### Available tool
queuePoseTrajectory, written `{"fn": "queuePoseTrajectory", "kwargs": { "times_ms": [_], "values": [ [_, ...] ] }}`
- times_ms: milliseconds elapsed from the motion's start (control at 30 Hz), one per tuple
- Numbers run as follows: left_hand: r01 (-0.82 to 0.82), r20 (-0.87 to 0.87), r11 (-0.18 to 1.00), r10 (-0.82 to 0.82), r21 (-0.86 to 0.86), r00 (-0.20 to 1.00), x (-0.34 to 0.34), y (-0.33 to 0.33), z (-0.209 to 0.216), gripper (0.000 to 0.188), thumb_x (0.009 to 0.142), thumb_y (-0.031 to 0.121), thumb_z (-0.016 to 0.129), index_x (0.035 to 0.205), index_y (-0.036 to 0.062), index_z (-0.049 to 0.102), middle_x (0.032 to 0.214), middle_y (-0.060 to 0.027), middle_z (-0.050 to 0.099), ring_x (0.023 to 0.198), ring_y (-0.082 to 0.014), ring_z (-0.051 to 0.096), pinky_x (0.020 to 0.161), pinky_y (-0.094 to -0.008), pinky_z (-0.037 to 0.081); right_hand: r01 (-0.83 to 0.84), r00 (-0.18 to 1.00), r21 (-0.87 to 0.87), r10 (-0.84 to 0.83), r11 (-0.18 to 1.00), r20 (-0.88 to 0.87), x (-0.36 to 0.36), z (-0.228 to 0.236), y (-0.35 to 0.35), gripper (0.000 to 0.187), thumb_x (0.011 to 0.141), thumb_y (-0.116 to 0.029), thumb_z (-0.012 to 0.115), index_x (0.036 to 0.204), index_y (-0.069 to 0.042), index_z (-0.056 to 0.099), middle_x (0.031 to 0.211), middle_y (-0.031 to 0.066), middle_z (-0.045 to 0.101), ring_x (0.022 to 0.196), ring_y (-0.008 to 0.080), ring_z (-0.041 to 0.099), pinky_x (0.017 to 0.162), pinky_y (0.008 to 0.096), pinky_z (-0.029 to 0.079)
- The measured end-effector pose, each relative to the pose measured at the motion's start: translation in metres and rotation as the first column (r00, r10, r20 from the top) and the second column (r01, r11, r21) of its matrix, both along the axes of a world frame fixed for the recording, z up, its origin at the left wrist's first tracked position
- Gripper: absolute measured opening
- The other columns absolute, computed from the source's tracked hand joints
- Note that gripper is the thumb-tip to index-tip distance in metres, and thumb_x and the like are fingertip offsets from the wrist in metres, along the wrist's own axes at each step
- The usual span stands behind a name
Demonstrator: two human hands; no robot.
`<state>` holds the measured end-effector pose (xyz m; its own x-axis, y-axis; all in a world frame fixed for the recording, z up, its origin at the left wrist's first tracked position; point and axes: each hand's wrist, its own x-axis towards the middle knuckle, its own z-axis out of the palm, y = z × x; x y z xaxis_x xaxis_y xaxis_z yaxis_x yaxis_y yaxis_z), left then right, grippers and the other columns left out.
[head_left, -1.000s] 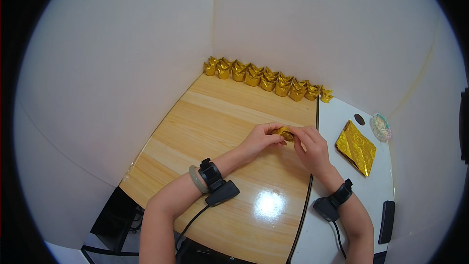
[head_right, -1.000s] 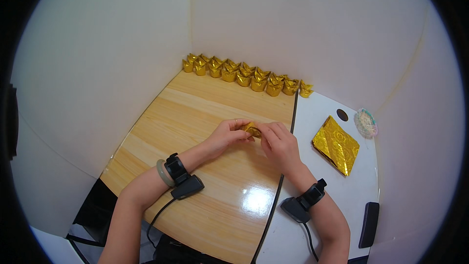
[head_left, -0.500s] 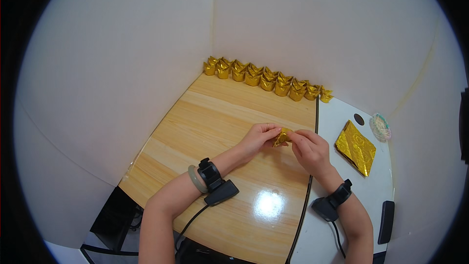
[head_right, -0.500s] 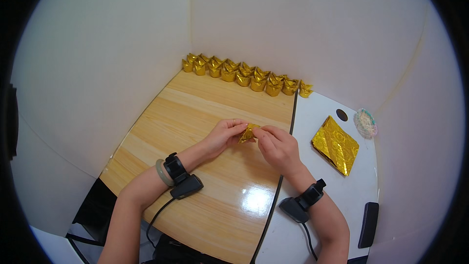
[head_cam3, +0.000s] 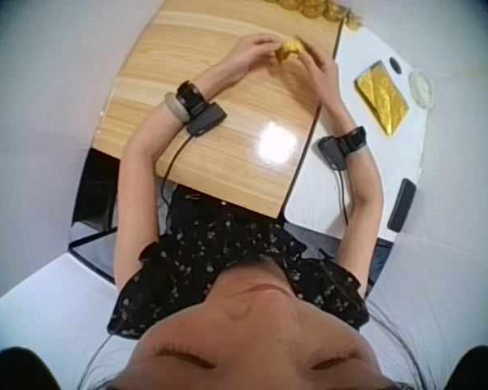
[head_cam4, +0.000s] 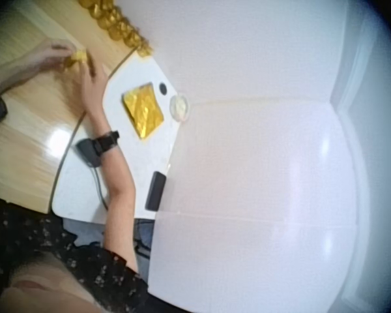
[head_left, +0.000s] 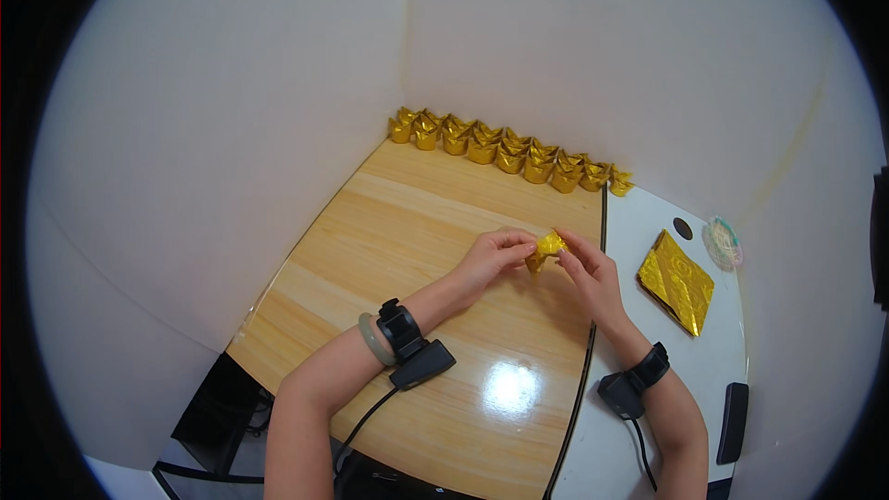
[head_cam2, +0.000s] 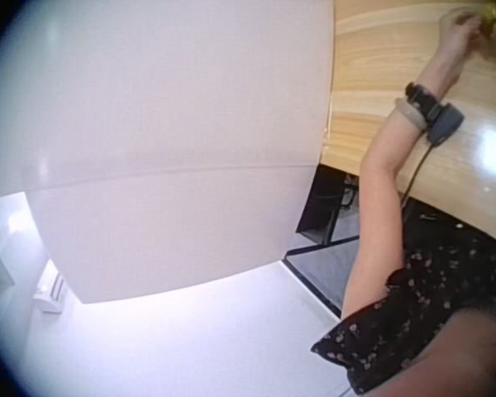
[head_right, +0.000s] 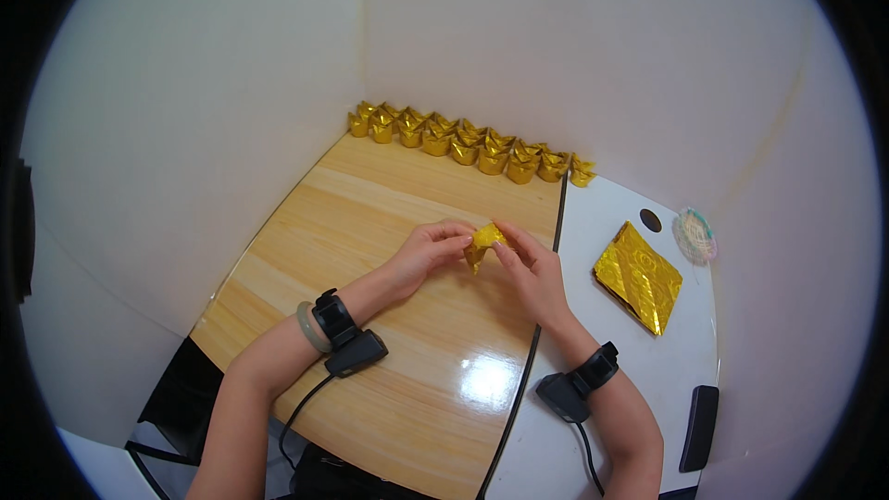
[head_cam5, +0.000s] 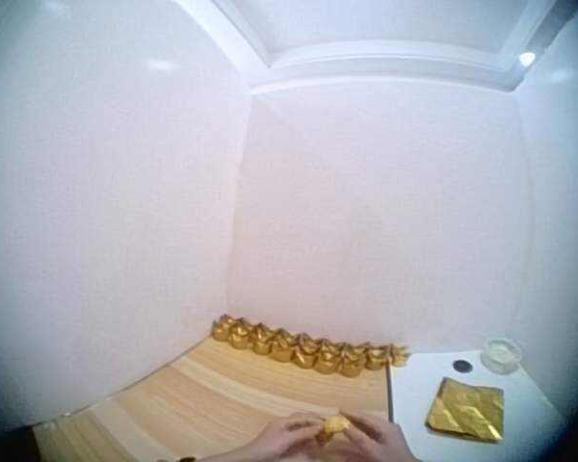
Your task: Folding gold-colored squares into traditional ingot shapes.
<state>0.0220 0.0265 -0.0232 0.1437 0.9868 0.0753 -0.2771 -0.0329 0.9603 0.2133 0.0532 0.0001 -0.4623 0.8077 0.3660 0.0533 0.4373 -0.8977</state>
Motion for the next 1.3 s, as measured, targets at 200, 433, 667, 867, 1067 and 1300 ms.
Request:
{"fn": "queuePoseTrajectory", "kwargs": {
  "times_ms": [200, 433, 667, 867, 1067, 1300],
  "values": [
    [-0.008, -0.105, 0.994, 0.020, 0.110, 0.994, 0.003, -0.001, 0.006, 0.022, 0.087, 0.016, 0.058, 0.101, 0.0001, 0.066, 0.093, -0.0021, 0.063, 0.086, -0.0078, 0.055, 0.078, -0.0211, 0.042, 0.008, 0.999, -0.013, -0.007, 1.000, 0.052, 0.002, -0.007, 0.004, 0.037, 0.089, -0.012, 0.057, 0.123, 0.000, 0.052, 0.108, 0.0103, 0.063, 0.096, 0.0118, 0.058, 0.082, 0.0234, 0.046],
    [0.023, -0.208, 0.988, 0.010, 0.155, 0.978, 0.001, 0.000, 0.001, 0.022, 0.088, 0.017, 0.058, 0.099, 0.0002, 0.066, 0.083, -0.0020, 0.066, 0.078, -0.0063, 0.056, 0.074, -0.0204, 0.042, 0.048, 0.982, 0.108, -0.067, 0.993, 0.179, 0.001, 0.004, -0.003, 0.040, 0.084, -0.011, 0.062, 0.123, -0.003, 0.053, 0.102, 0.0094, 0.066, 0.089, 0.0123, 0.061, 0.079, 0.0236, 0.047],
    [0.052, 0.158, 0.991, -0.032, -0.127, 0.987, -0.005, 0.004, -0.002, 0.025, 0.091, 0.021, 0.054, 0.109, 0.0030, 0.057, 0.100, -0.0031, 0.061, 0.087, -0.0111, 0.060, 0.079, -0.0245, 0.047, 0.024, 0.996, 0.305, -0.049, 0.952, 0.073, -0.010, 0.011, -0.014, 0.037, 0.075, -0.005, 0.069, 0.111, -0.006, 0.061, 0.099, 0.0066, 0.064, 0.079, 0.0158, 0.062, 0.070, 0.0248, 0.050],
    [0.085, 0.122, 0.983, -0.066, -0.160, 0.990, -0.007, 0.007, -0.005, 0.022, 0.092, 0.022, 0.052, 0.104, 0.0038, 0.057, 0.099, -0.0041, 0.060, 0.092, -0.0114, 0.059, 0.079, -0.0237, 0.049, -0.033, 0.972, 0.305, -0.041, 0.952, 0.233, 0.005, 0.001, 0.001, 0.030, 0.075, -0.005, 0.068, 0.105, -0.005, 0.062, 0.091, 0.0077, 0.065, 0.075, 0.0147, 0.062, 0.064, 0.0242, 0.049],
    [-0.204, -0.312, 0.973, 0.227, 0.108, 0.923, -0.006, 0.016, -0.020, 0.023, 0.092, 0.022, 0.049, 0.099, 0.0023, 0.060, 0.089, -0.0056, 0.063, 0.080, -0.0124, 0.059, 0.070, -0.0254, 0.048, 0.023, 0.929, 0.260, -0.116, 0.965, 0.350, 0.009, -0.002, 0.006, 0.026, 0.078, -0.005, 0.060, 0.104, -0.005, 0.061, 0.094, 0.0054, 0.065, 0.079, 0.0121, 0.059, 0.065, 0.0232, 0.047],
    [-0.286, -0.703, 0.945, 0.313, 0.160, 0.639, -0.015, 0.008, -0.001, 0.029, 0.087, 0.027, 0.055, 0.098, 0.0012, 0.062, 0.077, -0.0059, 0.063, 0.066, -0.0134, 0.057, 0.062, -0.0255, 0.046, -0.012, 0.912, 0.233, -0.085, 0.973, 0.401, 0.004, 0.008, -0.005, 0.037, 0.078, -0.016, 0.062, 0.113, -0.008, 0.054, 0.097, 0.0062, 0.059, 0.080, 0.0159, 0.059, 0.065, 0.0276, 0.049]
  ]
}}
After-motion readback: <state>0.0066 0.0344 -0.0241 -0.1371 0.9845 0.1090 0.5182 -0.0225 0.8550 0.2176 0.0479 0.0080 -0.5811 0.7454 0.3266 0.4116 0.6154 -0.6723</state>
